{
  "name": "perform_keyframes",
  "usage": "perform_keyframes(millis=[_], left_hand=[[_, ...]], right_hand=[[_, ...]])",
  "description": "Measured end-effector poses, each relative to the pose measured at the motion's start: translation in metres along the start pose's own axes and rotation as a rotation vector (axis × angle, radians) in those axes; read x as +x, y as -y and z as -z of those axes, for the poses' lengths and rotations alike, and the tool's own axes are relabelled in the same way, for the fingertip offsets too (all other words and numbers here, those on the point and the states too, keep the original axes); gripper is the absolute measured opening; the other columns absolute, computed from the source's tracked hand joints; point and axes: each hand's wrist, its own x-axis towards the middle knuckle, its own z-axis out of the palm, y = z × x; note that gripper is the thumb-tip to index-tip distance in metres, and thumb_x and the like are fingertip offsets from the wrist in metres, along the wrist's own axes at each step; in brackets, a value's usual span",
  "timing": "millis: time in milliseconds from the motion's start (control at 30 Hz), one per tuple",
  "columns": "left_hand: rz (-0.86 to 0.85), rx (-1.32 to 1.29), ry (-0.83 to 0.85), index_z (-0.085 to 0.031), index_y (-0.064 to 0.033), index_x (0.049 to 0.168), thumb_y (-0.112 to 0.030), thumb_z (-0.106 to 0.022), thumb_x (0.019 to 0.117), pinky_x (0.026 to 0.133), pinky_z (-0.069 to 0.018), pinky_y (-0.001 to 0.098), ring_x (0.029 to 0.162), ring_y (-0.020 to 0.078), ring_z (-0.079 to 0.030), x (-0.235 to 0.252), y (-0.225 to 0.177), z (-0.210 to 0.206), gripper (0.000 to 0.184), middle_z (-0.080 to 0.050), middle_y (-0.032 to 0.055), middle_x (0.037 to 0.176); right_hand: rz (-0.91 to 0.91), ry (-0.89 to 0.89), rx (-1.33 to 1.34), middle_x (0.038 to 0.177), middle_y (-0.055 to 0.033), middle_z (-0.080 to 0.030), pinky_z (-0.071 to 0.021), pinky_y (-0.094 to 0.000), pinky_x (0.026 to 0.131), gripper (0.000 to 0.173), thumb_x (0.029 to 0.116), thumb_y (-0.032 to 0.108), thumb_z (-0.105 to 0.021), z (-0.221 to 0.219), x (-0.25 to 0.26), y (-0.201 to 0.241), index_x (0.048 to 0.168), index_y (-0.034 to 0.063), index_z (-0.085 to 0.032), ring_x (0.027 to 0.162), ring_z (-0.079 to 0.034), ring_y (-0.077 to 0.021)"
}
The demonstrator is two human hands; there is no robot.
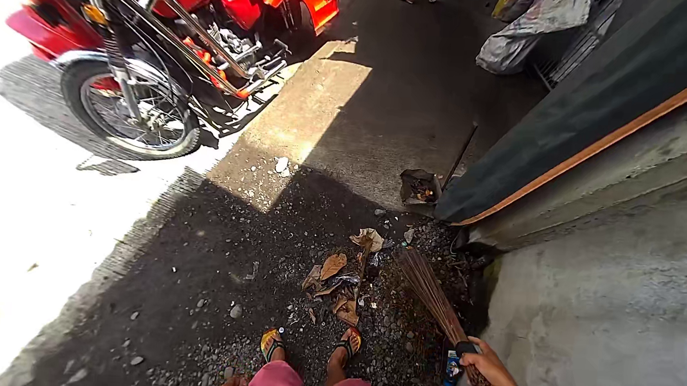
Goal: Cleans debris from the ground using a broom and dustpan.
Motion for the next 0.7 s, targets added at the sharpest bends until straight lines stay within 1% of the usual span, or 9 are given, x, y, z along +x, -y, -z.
perform_keyframes(millis=[100, 167, 233, 333, 400, 500, 600, 633, 700], left_hand=[[0.014, -0.013, 0.000, -0.064, 0.0011, 0.124, -0.029, -0.053, 0.1070, 0.093, -0.0525, 0.0550, 0.102, 0.0335, -0.068, -0.009, 0.010, 0.001, 0.036, -0.070, 0.0215, 0.112], [0.012, -0.028, -0.011, -0.064, -0.0003, 0.123, -0.030, -0.053, 0.1067, 0.091, -0.0539, 0.0543, 0.099, 0.0320, -0.068, -0.016, 0.017, 0.004, 0.036, -0.070, 0.0198, 0.109], [0.030, -0.046, -0.033, -0.065, -0.0005, 0.122, -0.030, -0.054, 0.1061, 0.092, -0.0534, 0.0543, 0.100, 0.0315, -0.068, -0.027, 0.019, 0.008, 0.035, -0.070, 0.0192, 0.109], [0.066, -0.055, -0.067, -0.065, -0.0004, 0.123, -0.030, -0.056, 0.1058, 0.096, -0.0518, 0.0550, 0.106, 0.0322, -0.068, -0.042, 0.018, 0.012, 0.035, -0.070, 0.0198, 0.113], [0.080, -0.060, -0.059, -0.064, 0.0002, 0.123, -0.028, -0.055, 0.1064, 0.096, -0.0514, 0.0553, 0.107, 0.0328, -0.067, -0.044, 0.017, 0.009, 0.034, -0.070, 0.0206, 0.114], [0.107, -0.065, -0.018, -0.063, 0.0027, 0.124, -0.023, -0.052, 0.1081, 0.096, -0.0510, 0.0528, 0.104, 0.0332, -0.067, -0.044, 0.008, -0.001, 0.032, -0.069, 0.0222, 0.112], [0.102, -0.082, 0.007, -0.063, 0.0035, 0.125, -0.021, -0.051, 0.1089, 0.096, -0.0503, 0.0520, 0.104, 0.0334, -0.066, -0.039, -0.007, -0.005, 0.032, -0.068, 0.0235, 0.113], [0.094, -0.087, 0.016, -0.063, 0.0028, 0.125, -0.022, -0.051, 0.1092, 0.095, -0.0505, 0.0517, 0.104, 0.0331, -0.066, -0.036, -0.010, -0.006, 0.032, -0.068, 0.0232, 0.113], [0.077, -0.089, 0.016, -0.063, 0.0018, 0.125, -0.024, -0.051, 0.1092, 0.096, -0.0502, 0.0523, 0.105, 0.0331, -0.066, -0.032, -0.018, -0.006, 0.033, -0.068, 0.0225, 0.114]], right_hand=[[0.008, -0.045, 0.026, 0.127, -0.0273, -0.057, -0.0536, -0.0523, 0.070, 0.076, 0.0855, -0.001, -0.069, -0.014, 0.046, 0.032, 0.153, 0.0110, -0.036, 0.093, -0.062, -0.0365], [-0.022, -0.049, 0.080, 0.134, -0.0288, -0.054, -0.0537, -0.0576, 0.078, 0.078, 0.0859, -0.001, -0.070, -0.044, 0.080, 0.047, 0.154, 0.0120, -0.034, 0.105, -0.061, -0.0411], [-0.056, 0.005, 0.063, 0.137, -0.0295, -0.053, -0.0534, -0.0595, 0.081, 0.081, 0.0865, 0.000, -0.070, -0.080, 0.097, 0.052, 0.156, 0.0125, -0.031, 0.111, -0.060, -0.0429], [-0.074, 0.163, -0.149, 0.136, -0.0293, -0.055, -0.0537, -0.0593, 0.084, 0.084, 0.0843, 0.000, -0.073, -0.128, 0.083, 0.043, 0.156, 0.0134, -0.031, 0.112, -0.061, -0.0426], [-0.075, 0.241, -0.283, 0.136, -0.0280, -0.056, -0.0535, -0.0593, 0.087, 0.088, 0.0822, 0.001, -0.075, -0.139, 0.058, 0.031, 0.157, 0.0149, -0.031, 0.116, -0.061, -0.0418], [-0.090, 0.282, -0.275, 0.134, -0.0270, -0.057, -0.0544, -0.0566, 0.081, 0.086, 0.0831, 0.000, -0.073, -0.107, 0.020, 0.010, 0.157, 0.0168, -0.031, 0.109, -0.063, -0.0396], [-0.075, 0.218, -0.164, 0.106, -0.0198, -0.060, -0.0520, -0.0430, 0.059, 0.080, 0.0872, 0.000, -0.067, -0.039, -0.014, 0.000, 0.157, 0.0192, -0.033, 0.071, -0.060, -0.0266], [-0.071, 0.184, -0.137, 0.098, -0.0171, -0.060, -0.0512, -0.0403, 0.055, 0.079, 0.0880, -0.001, -0.065, -0.018, -0.024, 0.000, 0.157, 0.0201, -0.033, 0.064, -0.058, -0.0238], [-0.052, 0.121, -0.116, 0.092, -0.0156, -0.059, -0.0507, -0.0391, 0.052, 0.077, 0.0883, -0.002, -0.064, 0.009, -0.033, -0.001, 0.156, 0.0184, -0.035, 0.059, -0.057, -0.0223]])
